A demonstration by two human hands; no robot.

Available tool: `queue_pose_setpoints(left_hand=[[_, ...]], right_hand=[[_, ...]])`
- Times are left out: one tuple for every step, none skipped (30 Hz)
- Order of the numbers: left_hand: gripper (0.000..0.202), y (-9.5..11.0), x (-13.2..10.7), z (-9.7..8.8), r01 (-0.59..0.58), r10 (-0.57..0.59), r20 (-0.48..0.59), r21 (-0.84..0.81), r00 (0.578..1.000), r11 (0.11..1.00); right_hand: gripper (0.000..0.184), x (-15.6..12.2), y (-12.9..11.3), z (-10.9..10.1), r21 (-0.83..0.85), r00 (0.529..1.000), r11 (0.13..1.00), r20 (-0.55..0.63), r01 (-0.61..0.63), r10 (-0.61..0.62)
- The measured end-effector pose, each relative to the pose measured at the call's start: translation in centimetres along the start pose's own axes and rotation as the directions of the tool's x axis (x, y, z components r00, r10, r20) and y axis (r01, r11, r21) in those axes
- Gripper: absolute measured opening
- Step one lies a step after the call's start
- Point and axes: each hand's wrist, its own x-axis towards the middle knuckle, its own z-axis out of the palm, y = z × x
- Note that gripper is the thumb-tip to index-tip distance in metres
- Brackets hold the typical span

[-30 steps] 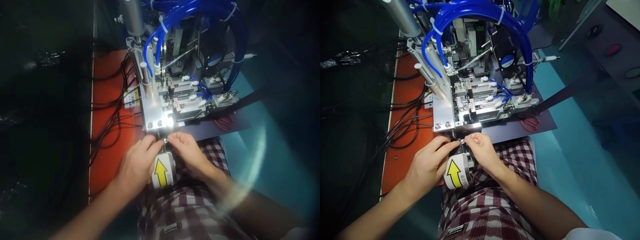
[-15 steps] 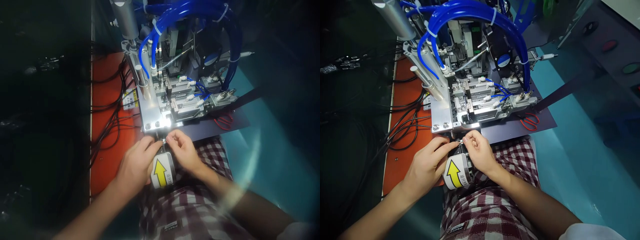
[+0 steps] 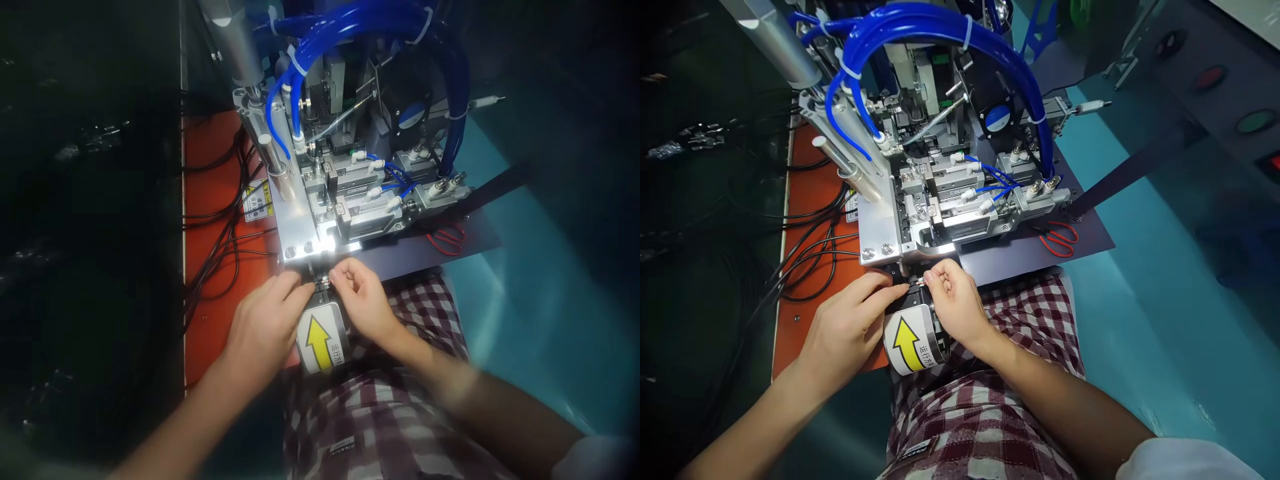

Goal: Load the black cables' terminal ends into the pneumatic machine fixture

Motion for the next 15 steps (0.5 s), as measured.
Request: queue_pose_setpoints(left_hand=[[0.029,0.00,-0.06,0.05,0.000,0.000,-0.002,0.014,1.000,1.000],[0.030,-0.01,-0.14,0.11,-0.003,0.003,-0.004,0.028,1.000,1.000],[0.030,-0.03,-0.23,0.18,-0.009,0.009,-0.005,0.040,1.000,0.999],[0.030,-0.06,-0.33,0.25,-0.016,0.016,-0.005,0.050,1.000,0.999],[0.030,-0.09,-0.44,0.32,-0.022,0.023,-0.003,0.058,1.000,0.998],[0.030,-0.12,-0.55,0.39,-0.029,0.029,0.004,0.063,1.000,0.998],[0.030,-0.15,-0.67,0.46,-0.033,0.032,0.009,0.066,0.999,0.997],[0.029,-0.18,-0.78,0.53,-0.034,0.034,0.012,0.067,0.999,0.997],[0.029,-0.20,-0.87,0.59,-0.036,0.035,0.016,0.066,0.999,0.997],[0.029,-0.21,-0.96,0.65,-0.038,0.037,0.016,0.066,0.999,0.997],[0.029,-0.21,-1.02,0.70,-0.040,0.039,0.013,0.067,0.999,0.997],[0.028,-0.20,-1.04,0.76,-0.042,0.041,0.009,0.069,0.999,0.997],[0.028,-0.17,-1.03,0.80,-0.043,0.043,0.007,0.075,0.999,0.996],[0.028,-0.13,-0.98,0.82,-0.043,0.042,0.007,0.086,0.999,0.995],[0.027,-0.08,-0.89,0.81,-0.041,0.040,0.008,0.098,0.999,0.994]], right_hand=[[0.022,0.02,-0.08,0.06,0.058,0.999,0.997,0.012,-0.049,0.049],[0.023,0.03,-0.17,0.10,0.096,0.996,0.991,0.023,-0.088,0.086],[0.023,0.04,-0.24,0.12,0.111,0.994,0.988,0.030,-0.108,0.105],[0.023,0.04,-0.29,0.12,0.107,0.994,0.989,0.030,-0.106,0.104],[0.023,0.03,-0.32,0.10,0.090,0.996,0.992,0.025,-0.087,0.085],[0.023,0.02,-0.32,0.08,0.067,0.998,0.996,0.017,-0.059,0.058],[0.022,0.02,-0.30,0.05,0.048,0.999,0.998,0.009,-0.035,0.035],[0.022,0.03,-0.28,0.03,0.041,1.000,0.999,0.003,-0.025,0.024],[0.022,0.05,-0.25,0.03,0.051,0.999,0.998,0.002,-0.032,0.032],[0.023,0.09,-0.24,0.04,0.078,0.998,0.995,0.006,-0.057,0.057],[0.024,0.14,-0.23,0.06,0.119,0.995,0.988,0.016,-0.096,0.095],[0.026,0.21,-0.22,0.08,0.167,0.990,0.976,0.034,-0.140,0.136],[0.028,0.28,-0.21,0.11,0.212,0.983,0.960,0.058,-0.181,0.173],[0.030,0.35,-0.21,0.13,0.252,0.976,0.944,0.083,-0.215,0.200],[0.032,0.41,-0.21,0.14,0.282,0.971,0.930,0.107,-0.237,0.215]])
